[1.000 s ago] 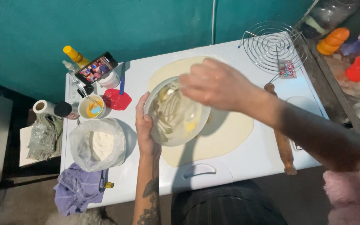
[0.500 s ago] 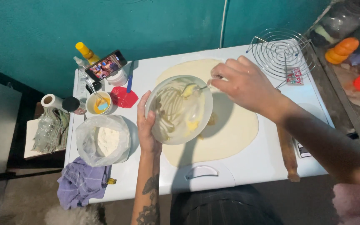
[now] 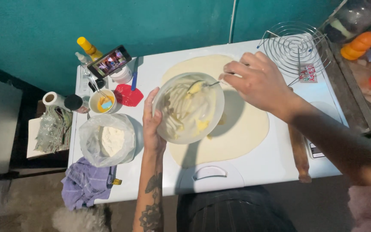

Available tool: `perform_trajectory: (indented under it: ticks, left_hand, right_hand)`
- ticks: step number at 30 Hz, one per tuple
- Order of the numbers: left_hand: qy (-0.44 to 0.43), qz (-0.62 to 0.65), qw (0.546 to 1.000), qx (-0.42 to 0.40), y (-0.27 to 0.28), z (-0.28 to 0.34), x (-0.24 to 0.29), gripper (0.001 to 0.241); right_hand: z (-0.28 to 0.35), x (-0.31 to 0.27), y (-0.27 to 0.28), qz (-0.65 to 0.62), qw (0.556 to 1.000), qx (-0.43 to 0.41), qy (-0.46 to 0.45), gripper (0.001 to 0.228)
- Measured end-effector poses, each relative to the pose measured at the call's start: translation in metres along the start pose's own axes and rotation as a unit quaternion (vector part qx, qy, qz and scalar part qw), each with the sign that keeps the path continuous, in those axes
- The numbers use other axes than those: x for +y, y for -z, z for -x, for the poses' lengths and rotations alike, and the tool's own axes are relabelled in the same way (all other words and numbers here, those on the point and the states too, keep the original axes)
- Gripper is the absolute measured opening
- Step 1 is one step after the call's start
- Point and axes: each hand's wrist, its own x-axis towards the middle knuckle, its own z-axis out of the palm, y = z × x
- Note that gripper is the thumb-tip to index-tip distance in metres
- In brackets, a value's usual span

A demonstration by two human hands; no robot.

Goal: The recorder uses a spoon to scoop a yellow filling from a bowl and spread it evenly across a large flattened piece of dough on a white surface.

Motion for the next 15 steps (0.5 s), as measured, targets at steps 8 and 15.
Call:
perform_trajectory:
  ticks: [8, 15]
  left_hand:
    - [-0.106, 0.045, 0.992, 0.054, -0.004, -0.009, -0.018, 0.091]
    - [-0.123, 0.014, 0.991, 0.052, -0.007, -0.009, -0.015, 0.094]
  right_hand:
    - [0.044, -0.057, -0.024, -0.111, 0.976, 0.02, -0.187, 0.013]
    - [0.042, -0.078, -0.026, -0.27, 0.912, 0.05, -0.305, 0.013]
